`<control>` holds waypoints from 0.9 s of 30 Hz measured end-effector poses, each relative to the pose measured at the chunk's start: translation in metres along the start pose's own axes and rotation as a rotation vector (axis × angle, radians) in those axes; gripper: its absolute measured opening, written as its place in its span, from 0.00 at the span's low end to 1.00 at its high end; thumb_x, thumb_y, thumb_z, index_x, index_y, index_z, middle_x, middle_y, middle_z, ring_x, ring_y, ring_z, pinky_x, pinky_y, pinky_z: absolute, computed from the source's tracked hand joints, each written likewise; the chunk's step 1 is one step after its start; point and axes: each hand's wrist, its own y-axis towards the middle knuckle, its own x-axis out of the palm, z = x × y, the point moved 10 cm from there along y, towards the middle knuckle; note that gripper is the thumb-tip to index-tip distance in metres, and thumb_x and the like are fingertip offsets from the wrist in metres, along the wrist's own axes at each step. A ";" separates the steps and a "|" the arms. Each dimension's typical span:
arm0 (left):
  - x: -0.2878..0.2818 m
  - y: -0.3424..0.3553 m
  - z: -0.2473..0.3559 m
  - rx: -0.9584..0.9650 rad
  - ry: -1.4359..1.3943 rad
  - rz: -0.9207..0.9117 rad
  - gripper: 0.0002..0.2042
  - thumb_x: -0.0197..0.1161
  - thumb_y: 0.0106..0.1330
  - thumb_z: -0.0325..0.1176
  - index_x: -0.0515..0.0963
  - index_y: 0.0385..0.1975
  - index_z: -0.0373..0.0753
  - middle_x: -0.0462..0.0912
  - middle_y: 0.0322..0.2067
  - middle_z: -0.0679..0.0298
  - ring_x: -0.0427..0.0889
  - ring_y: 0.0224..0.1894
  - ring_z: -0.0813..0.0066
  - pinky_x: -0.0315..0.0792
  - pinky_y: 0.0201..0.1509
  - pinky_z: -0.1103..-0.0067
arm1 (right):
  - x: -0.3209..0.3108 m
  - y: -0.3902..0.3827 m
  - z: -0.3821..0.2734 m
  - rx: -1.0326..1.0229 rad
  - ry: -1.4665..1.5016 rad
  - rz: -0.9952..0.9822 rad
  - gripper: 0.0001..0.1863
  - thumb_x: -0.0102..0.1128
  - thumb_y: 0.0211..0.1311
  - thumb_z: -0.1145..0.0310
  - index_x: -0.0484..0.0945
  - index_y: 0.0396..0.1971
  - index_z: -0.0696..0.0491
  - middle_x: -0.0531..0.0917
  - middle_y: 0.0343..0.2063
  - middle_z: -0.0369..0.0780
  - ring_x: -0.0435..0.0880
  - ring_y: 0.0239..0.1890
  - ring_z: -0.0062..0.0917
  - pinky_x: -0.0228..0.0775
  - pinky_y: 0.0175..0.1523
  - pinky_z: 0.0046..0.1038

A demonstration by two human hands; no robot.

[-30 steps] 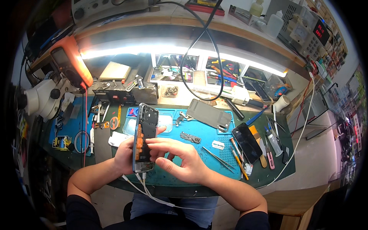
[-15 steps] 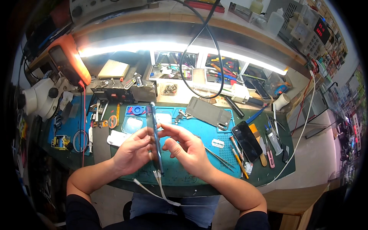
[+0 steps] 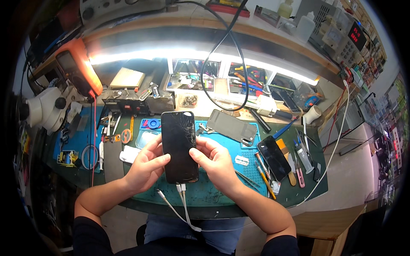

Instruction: The person holds a smartphone with a cracked screen and repeatedly presses the power button to test functionality. They connect a charging cable to the device and inspect the screen and internal components after opening the back cover. The person then retrieves a replacement screen assembly from a shelf and compares it with the original device.

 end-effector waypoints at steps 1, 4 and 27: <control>0.001 0.000 0.001 0.005 0.004 -0.002 0.32 0.55 0.69 0.24 0.51 0.72 0.38 0.67 0.62 0.59 0.67 0.64 0.72 0.62 0.68 0.72 | 0.000 0.000 0.000 -0.002 0.003 0.000 0.19 0.60 0.67 0.71 0.73 0.55 0.60 0.82 0.46 0.38 0.79 0.46 0.17 0.71 0.47 0.20; 0.002 -0.001 0.005 0.025 0.034 -0.010 0.32 0.55 0.70 0.25 0.50 0.72 0.37 0.66 0.63 0.59 0.66 0.65 0.72 0.61 0.69 0.73 | 0.001 0.000 -0.001 -0.001 0.006 -0.007 0.19 0.60 0.66 0.72 0.72 0.55 0.60 0.82 0.47 0.39 0.80 0.47 0.18 0.71 0.49 0.22; -0.002 -0.002 0.007 0.078 0.107 -0.011 0.25 0.47 0.75 0.31 0.54 0.71 0.36 0.69 0.61 0.60 0.71 0.61 0.74 0.66 0.65 0.74 | 0.007 -0.002 -0.001 -0.025 -0.020 -0.034 0.17 0.58 0.68 0.70 0.72 0.54 0.59 0.83 0.45 0.38 0.79 0.41 0.14 0.70 0.43 0.18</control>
